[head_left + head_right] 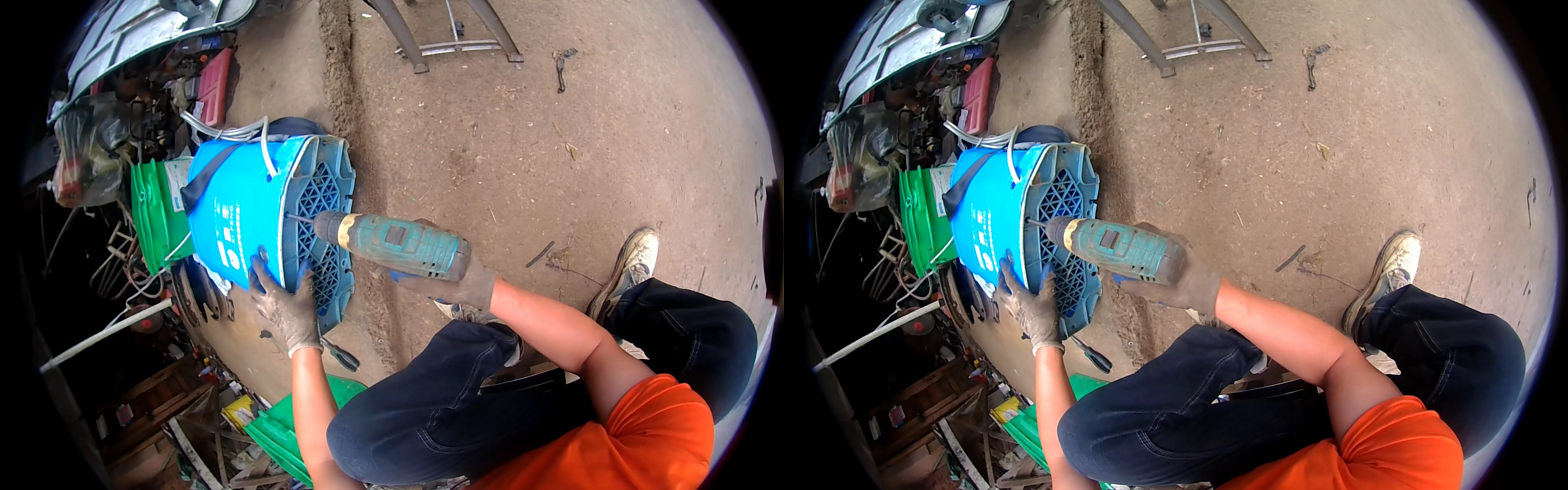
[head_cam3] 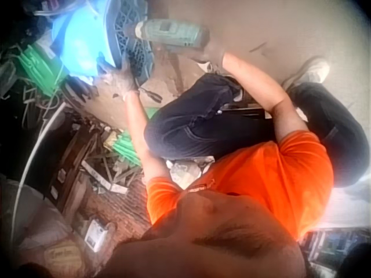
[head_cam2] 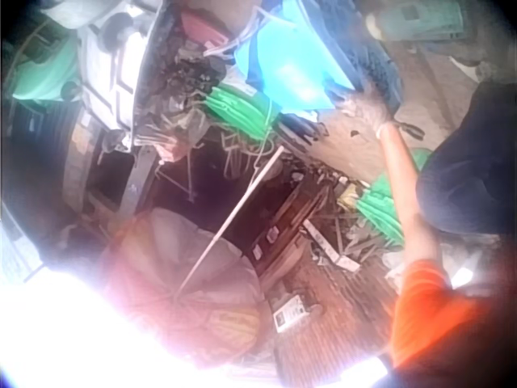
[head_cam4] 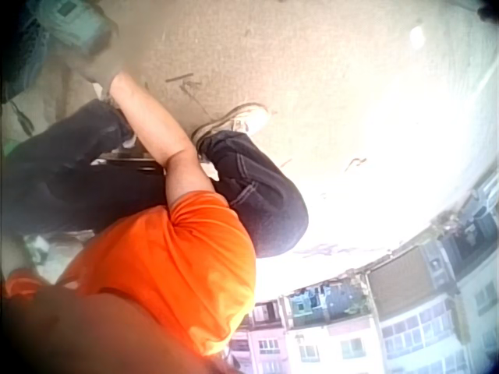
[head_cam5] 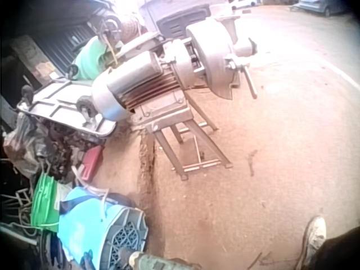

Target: The person sits on the floor and uses a cordless drill to attach a metal bracket to a blue plastic container. They then put on gloves and attach a blue plastic grid to the container using the drill.

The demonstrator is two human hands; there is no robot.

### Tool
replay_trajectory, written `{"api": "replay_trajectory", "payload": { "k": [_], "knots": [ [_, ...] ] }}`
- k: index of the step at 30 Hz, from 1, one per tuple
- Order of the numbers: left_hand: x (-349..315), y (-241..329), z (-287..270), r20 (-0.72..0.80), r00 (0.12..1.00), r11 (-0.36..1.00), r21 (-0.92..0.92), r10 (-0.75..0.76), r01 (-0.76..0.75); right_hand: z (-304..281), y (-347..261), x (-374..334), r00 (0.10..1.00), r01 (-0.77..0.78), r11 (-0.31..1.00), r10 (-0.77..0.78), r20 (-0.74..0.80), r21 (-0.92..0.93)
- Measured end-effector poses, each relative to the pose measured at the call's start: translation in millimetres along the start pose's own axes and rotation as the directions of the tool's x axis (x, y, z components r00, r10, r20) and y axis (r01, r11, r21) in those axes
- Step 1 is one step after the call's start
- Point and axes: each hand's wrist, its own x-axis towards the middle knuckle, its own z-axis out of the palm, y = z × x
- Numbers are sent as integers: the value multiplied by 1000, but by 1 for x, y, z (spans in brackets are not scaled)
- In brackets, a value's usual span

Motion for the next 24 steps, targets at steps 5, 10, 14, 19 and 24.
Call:
{"api": "replay_trajectory", "payload": {
  "k": [5,10,14,19,24],
  "knots": [
    [0,-4,2,-1,1000,1000,1,2,-2,-1,-4,1,1000,-24,997,23,20,77],
    [0,-3,1,-7,1000,1000,2,14,-14,0,-2,0,1000,-5,991,2,18,133],
    [-1,-2,0,-5,1000,1000,8,16,-16,0,-1,1,1000,-12,995,10,17,101],
    [-1,-2,0,-7,1000,1000,18,21,-21,1,10,3,998,57,997,-58,10,46],
    [-1,-2,1,-4,1000,1000,19,19,-19,-1,18,4,998,59,996,-60,12,70]
  ]
}}
